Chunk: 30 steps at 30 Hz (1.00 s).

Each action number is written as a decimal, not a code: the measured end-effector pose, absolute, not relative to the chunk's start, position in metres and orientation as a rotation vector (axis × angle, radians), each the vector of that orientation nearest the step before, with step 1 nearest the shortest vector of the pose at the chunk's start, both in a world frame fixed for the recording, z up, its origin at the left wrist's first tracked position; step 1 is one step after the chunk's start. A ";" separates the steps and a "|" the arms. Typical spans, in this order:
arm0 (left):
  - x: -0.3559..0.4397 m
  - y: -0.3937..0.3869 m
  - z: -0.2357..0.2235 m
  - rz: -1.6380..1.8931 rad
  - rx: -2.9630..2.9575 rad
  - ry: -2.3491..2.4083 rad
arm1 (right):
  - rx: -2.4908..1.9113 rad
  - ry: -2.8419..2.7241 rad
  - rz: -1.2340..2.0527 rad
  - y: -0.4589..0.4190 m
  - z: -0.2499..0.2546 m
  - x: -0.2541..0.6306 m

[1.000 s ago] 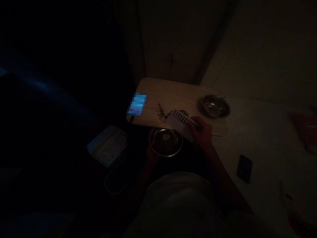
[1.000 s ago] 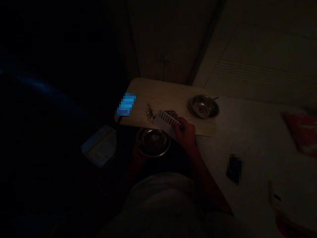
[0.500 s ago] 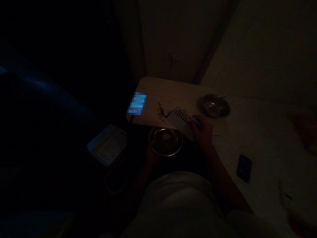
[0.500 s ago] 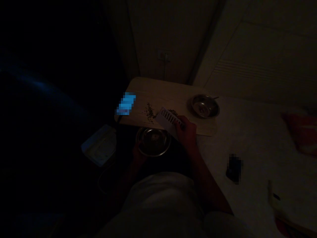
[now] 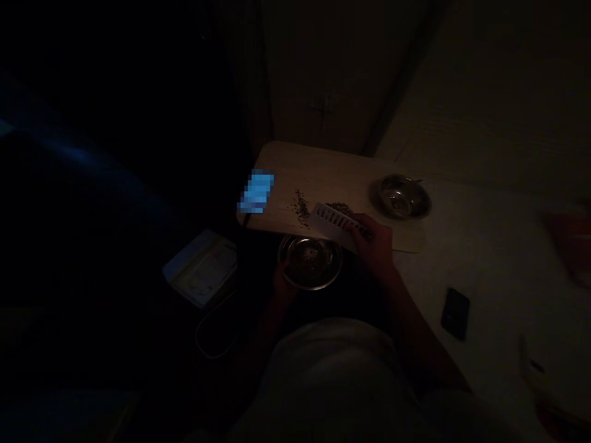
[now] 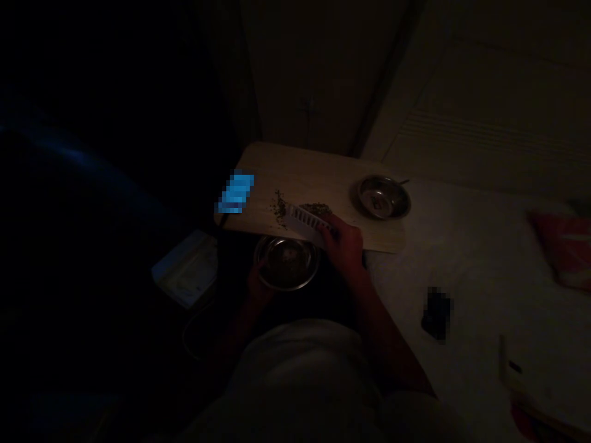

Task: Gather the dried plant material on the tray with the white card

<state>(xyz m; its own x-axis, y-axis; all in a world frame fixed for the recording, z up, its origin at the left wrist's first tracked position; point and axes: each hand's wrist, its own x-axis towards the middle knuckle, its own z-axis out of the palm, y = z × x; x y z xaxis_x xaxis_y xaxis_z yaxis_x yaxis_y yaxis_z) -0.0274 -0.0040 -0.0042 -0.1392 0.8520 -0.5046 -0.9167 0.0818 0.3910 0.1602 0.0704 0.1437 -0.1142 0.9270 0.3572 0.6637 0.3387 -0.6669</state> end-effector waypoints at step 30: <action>-0.028 -0.005 0.003 1.495 -0.154 0.816 | -1.366 -1.843 0.404 0.059 0.146 0.168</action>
